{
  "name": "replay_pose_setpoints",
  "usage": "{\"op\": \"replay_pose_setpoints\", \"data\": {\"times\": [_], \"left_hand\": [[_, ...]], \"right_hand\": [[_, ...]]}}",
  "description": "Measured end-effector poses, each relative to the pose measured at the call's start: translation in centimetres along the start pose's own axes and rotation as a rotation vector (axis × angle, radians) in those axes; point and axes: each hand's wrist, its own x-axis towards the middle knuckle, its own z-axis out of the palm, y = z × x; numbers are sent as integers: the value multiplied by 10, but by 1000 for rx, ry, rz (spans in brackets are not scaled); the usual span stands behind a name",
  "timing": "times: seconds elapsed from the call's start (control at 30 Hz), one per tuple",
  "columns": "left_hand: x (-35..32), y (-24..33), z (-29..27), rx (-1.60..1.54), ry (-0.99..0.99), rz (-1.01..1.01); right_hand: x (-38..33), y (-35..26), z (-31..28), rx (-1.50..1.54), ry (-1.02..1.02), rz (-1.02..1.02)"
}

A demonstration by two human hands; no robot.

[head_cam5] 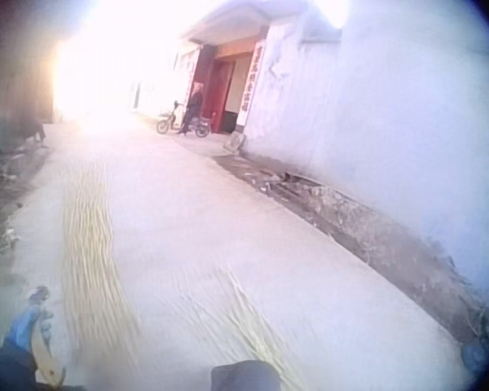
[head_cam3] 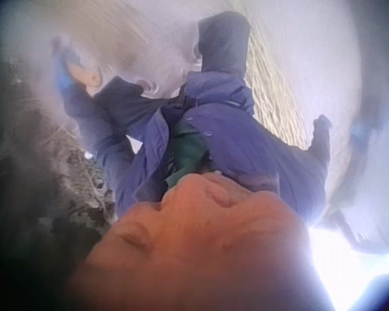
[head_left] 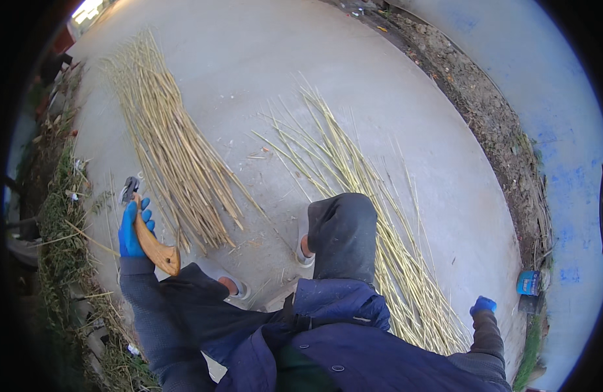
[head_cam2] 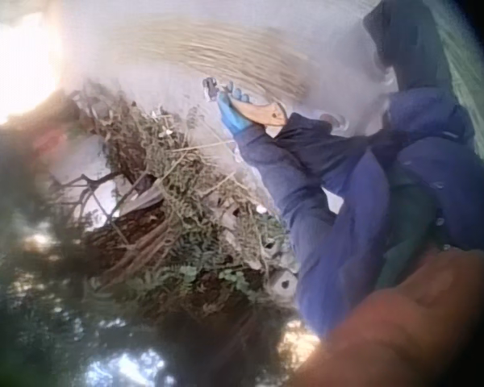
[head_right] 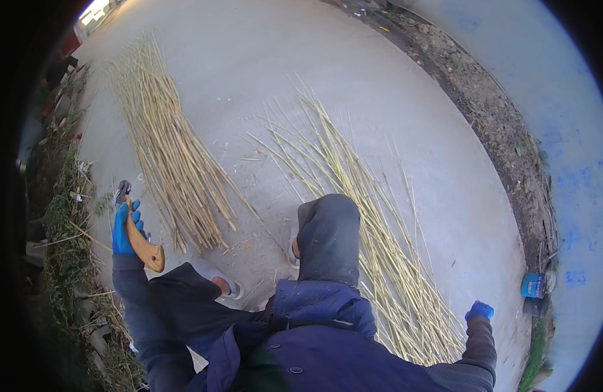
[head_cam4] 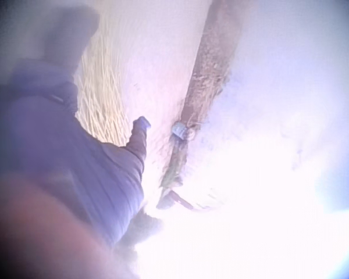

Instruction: The person sits on a small stool and uses pruning shears to strip and trim long dried sticks. They repeatedly pick up sticks, remove outer layers, and place the processed pieces on the ground.

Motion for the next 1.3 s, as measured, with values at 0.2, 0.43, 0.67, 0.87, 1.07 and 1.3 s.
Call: {"op": "replay_pose_setpoints", "data": {"times": [0.2,0.43,0.67,0.87,1.07,1.3], "left_hand": [[0,-30,37,-103,-30,-14],[-8,-27,62,52,22,-134],[-24,-10,67,110,1,-295],[-20,-3,69,122,-50,-374],[-19,-11,67,131,-37,-285],[-18,-27,57,68,-25,-152]], "right_hand": [[52,-239,-317,673,1061,-799],[-87,-609,-482,575,354,-1285],[-123,-752,-317,388,-37,-1084],[-123,-763,-296,888,-712,-1133],[-142,-719,-399,848,-650,-1332],[-101,-537,-542,588,-230,-1230]]}}
